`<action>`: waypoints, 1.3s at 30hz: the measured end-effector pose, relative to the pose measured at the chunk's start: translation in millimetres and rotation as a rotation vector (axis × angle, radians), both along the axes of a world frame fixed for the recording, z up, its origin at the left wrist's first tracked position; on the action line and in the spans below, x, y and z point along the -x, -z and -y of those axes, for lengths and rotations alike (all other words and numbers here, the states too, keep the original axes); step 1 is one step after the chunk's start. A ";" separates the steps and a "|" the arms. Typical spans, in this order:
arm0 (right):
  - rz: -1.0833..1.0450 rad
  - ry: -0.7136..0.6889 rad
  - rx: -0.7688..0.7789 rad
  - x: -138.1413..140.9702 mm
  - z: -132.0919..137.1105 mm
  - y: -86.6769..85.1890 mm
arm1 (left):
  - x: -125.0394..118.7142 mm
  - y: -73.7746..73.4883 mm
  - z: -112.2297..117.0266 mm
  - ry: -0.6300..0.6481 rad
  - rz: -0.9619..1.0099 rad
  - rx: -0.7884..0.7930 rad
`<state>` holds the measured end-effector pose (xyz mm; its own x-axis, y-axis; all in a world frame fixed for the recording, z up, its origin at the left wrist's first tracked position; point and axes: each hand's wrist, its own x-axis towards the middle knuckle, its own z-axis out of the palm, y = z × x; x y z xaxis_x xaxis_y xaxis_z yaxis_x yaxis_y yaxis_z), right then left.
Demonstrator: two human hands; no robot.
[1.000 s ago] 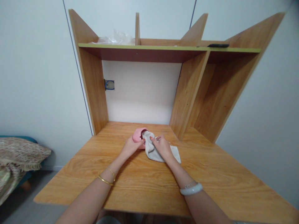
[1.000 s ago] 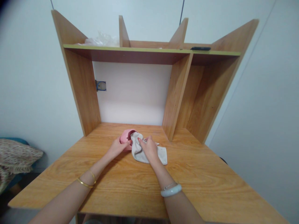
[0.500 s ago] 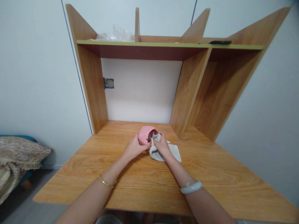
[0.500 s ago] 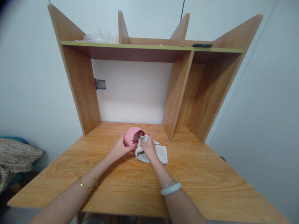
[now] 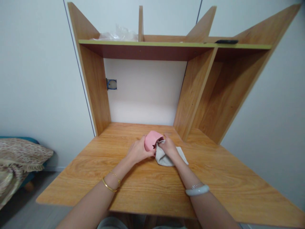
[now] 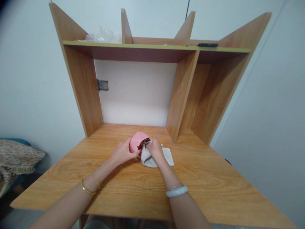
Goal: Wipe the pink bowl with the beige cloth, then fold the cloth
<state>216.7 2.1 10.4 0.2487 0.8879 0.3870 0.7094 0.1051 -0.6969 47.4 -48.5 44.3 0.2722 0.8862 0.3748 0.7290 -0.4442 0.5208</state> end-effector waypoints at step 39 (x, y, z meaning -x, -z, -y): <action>-0.155 -0.126 -0.173 11.5 12.3 8.8 | 13.1 18.3 -23.2 0.179 0.423 0.137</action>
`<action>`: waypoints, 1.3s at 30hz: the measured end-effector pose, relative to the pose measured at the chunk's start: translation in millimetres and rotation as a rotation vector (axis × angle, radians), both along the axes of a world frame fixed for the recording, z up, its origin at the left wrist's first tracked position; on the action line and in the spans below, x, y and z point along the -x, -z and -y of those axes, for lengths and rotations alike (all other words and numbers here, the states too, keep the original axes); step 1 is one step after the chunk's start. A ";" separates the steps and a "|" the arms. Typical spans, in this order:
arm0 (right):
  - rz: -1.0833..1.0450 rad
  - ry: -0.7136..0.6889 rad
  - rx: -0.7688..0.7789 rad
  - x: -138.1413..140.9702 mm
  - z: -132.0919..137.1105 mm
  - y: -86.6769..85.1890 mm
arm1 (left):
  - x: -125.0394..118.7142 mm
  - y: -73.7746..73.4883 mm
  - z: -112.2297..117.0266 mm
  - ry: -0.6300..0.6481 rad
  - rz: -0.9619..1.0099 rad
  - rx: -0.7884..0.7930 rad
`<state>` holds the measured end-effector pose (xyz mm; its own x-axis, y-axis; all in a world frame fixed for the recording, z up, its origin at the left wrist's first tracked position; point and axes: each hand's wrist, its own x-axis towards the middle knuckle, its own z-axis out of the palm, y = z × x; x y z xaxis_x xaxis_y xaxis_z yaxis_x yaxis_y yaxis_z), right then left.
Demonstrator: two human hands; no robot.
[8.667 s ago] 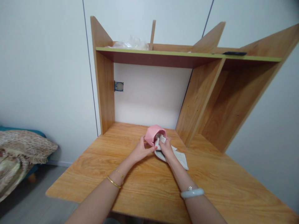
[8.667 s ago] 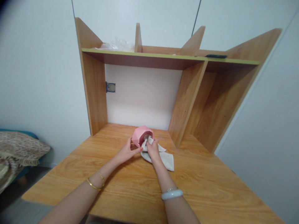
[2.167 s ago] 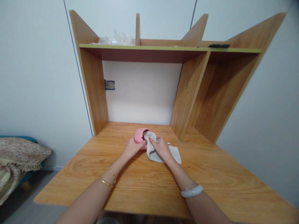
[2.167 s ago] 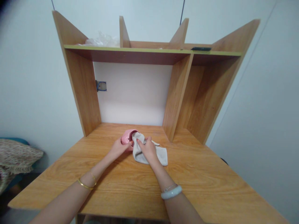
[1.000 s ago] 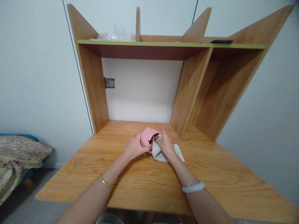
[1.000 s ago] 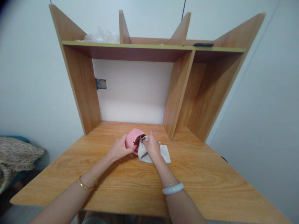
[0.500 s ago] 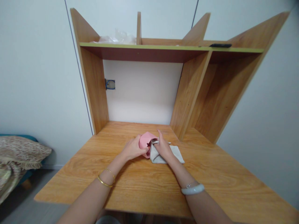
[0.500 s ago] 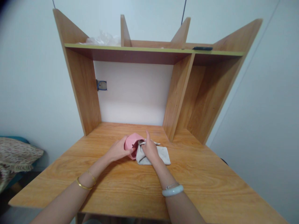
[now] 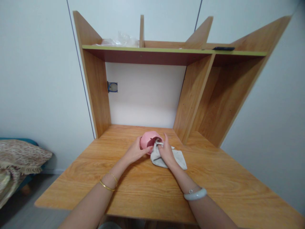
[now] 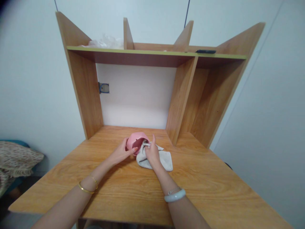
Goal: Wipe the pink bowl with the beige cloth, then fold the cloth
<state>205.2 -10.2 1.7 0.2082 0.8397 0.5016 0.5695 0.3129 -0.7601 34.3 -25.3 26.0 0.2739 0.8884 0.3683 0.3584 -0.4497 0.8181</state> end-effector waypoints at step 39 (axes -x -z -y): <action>0.046 0.051 0.061 3.9 0.6 -10.2 | -2.0 -28.5 22.3 -0.285 -0.578 -0.180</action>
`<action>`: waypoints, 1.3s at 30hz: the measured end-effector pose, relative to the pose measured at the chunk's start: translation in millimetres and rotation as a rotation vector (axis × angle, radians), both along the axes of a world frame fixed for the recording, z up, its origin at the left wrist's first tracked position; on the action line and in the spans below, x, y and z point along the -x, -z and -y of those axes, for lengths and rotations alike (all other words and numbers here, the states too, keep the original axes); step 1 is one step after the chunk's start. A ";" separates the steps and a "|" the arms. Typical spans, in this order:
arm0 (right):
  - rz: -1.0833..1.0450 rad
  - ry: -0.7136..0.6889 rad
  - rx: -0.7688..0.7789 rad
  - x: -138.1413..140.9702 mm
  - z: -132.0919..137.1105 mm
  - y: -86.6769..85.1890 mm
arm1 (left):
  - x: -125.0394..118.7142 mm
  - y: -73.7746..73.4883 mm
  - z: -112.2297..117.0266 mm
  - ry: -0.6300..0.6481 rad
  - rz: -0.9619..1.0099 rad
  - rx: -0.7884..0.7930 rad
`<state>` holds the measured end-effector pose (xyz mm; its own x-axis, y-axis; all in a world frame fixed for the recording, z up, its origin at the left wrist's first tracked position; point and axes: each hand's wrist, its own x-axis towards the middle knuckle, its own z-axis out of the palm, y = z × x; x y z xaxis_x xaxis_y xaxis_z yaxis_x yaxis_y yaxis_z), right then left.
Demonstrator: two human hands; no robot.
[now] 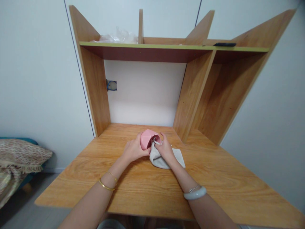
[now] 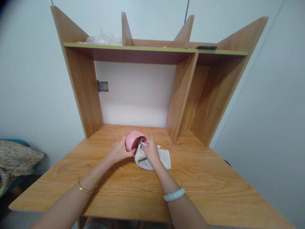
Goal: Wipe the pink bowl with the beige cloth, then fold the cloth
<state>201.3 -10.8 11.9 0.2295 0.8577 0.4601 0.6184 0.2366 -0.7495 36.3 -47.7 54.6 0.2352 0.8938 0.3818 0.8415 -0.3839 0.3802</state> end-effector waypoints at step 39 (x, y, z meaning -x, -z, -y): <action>-0.285 -0.092 -0.068 -4.5 -7.4 9.6 | 0.9 30.2 -27.5 0.252 0.624 0.080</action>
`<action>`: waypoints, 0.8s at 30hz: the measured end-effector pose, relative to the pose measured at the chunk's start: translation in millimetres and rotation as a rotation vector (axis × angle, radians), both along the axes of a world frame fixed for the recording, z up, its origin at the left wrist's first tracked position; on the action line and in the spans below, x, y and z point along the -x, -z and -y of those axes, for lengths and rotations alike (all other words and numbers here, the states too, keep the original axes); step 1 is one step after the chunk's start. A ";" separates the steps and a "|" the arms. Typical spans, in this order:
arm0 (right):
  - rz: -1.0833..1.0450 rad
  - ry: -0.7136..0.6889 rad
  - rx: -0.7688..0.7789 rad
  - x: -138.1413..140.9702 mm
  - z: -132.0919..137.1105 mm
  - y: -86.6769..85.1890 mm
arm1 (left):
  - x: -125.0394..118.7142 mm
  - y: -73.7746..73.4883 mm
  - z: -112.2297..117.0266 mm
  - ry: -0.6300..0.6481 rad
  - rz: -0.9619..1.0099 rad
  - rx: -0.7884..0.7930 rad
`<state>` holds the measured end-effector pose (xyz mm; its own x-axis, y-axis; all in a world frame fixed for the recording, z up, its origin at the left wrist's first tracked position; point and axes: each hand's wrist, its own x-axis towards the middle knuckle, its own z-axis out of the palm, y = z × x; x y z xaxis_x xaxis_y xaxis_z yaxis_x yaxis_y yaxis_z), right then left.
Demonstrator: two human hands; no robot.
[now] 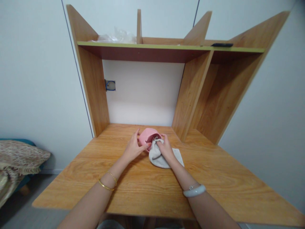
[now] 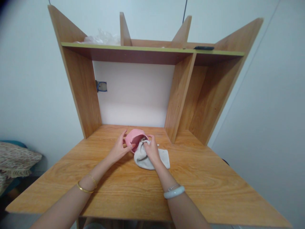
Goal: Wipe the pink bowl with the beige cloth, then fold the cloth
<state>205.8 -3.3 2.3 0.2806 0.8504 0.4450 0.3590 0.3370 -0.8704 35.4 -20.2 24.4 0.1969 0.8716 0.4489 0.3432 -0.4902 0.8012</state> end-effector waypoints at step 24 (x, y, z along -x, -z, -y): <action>0.037 0.047 0.095 -1.9 -5.4 -0.3 | -6.9 -15.1 21.2 -0.273 -0.499 -0.078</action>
